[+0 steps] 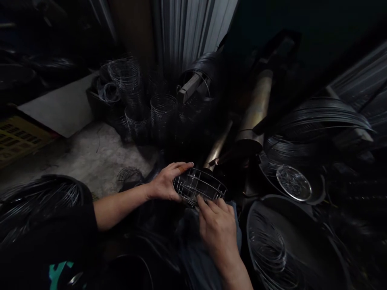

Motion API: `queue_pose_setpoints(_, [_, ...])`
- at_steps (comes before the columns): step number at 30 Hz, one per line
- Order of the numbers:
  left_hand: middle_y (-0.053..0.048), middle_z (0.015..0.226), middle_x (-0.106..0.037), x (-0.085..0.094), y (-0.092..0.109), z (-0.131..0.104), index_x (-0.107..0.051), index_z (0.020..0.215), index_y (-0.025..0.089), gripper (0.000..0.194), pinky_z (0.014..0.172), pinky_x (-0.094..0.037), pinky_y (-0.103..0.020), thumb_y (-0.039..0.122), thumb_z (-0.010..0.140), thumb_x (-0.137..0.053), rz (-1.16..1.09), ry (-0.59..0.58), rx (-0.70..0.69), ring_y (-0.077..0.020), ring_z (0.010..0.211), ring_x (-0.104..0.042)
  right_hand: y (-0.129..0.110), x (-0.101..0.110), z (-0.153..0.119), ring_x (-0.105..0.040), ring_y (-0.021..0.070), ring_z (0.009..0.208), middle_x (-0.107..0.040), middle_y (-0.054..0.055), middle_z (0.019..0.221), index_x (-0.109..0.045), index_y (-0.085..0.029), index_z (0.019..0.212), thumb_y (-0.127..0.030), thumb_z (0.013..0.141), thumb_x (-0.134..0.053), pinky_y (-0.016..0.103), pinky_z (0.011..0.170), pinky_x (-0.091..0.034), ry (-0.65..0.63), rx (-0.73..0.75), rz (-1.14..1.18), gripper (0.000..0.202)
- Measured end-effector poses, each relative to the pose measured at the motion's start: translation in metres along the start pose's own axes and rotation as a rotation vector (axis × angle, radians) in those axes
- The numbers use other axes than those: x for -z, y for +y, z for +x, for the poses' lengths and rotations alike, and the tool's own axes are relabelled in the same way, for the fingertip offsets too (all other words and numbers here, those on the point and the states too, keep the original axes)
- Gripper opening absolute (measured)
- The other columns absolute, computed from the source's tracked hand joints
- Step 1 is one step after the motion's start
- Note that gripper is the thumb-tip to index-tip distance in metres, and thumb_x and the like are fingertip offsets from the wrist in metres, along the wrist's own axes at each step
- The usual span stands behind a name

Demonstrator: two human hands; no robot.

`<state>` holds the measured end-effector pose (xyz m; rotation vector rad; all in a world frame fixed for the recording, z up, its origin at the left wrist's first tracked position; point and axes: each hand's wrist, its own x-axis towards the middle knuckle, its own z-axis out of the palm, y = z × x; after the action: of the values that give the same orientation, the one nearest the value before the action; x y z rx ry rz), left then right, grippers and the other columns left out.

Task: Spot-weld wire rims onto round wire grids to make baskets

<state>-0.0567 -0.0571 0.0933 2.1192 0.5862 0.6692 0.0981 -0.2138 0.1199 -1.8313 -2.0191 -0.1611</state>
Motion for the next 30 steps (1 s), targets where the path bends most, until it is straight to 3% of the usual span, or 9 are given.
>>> queue_pose_setpoints(8, [-0.013,0.132,-0.051,-0.001,-0.002,0.017,-0.044,0.136,0.018,0.107,0.106,-0.039,-0.044,0.044,0.041,-0.086,-0.065,0.032,0.019,-0.0294,0.122,-0.048,0.018,0.003,0.016,-0.05,0.0184,0.073,-0.064,0.005,0.073,-0.067,-0.012,0.102,-0.014,0.088,-0.055,0.031,0.066,-0.035,0.139,0.06,0.089,0.018])
queue_pose_setpoints(17, [-0.01,0.136,-0.048,-0.001,-0.011,0.047,-0.044,0.136,0.022,0.105,0.108,-0.038,-0.044,0.031,0.04,-0.087,-0.142,0.064,0.022,-0.0288,0.124,-0.047,0.043,0.006,0.042,-0.051,0.0178,0.071,-0.065,0.004,0.072,-0.07,-0.014,0.098,-0.018,0.088,-0.057,0.03,0.064,-0.035,0.168,0.073,0.035,0.017])
queue_pose_setpoints(25, [-0.01,0.134,-0.049,-0.001,-0.015,0.052,-0.045,0.136,0.02,0.106,0.105,-0.042,-0.042,0.028,0.039,-0.087,-0.238,0.026,0.1,-0.0287,0.118,-0.052,0.047,0.003,0.047,-0.051,0.0172,0.07,-0.066,0.003,0.071,-0.07,-0.015,0.097,-0.019,0.087,-0.059,0.03,0.063,-0.036,0.182,0.055,0.088,0.016])
queue_pose_setpoints(30, [-0.01,0.134,-0.049,0.0,-0.017,0.061,-0.045,0.136,0.02,0.105,0.105,-0.041,-0.041,0.026,0.04,-0.087,-0.236,0.034,0.08,-0.0291,0.12,-0.051,0.053,0.0,0.054,-0.053,0.0179,0.069,-0.068,0.004,0.075,-0.072,-0.017,0.093,-0.023,0.088,-0.058,0.031,0.065,-0.038,0.213,0.029,0.052,0.016])
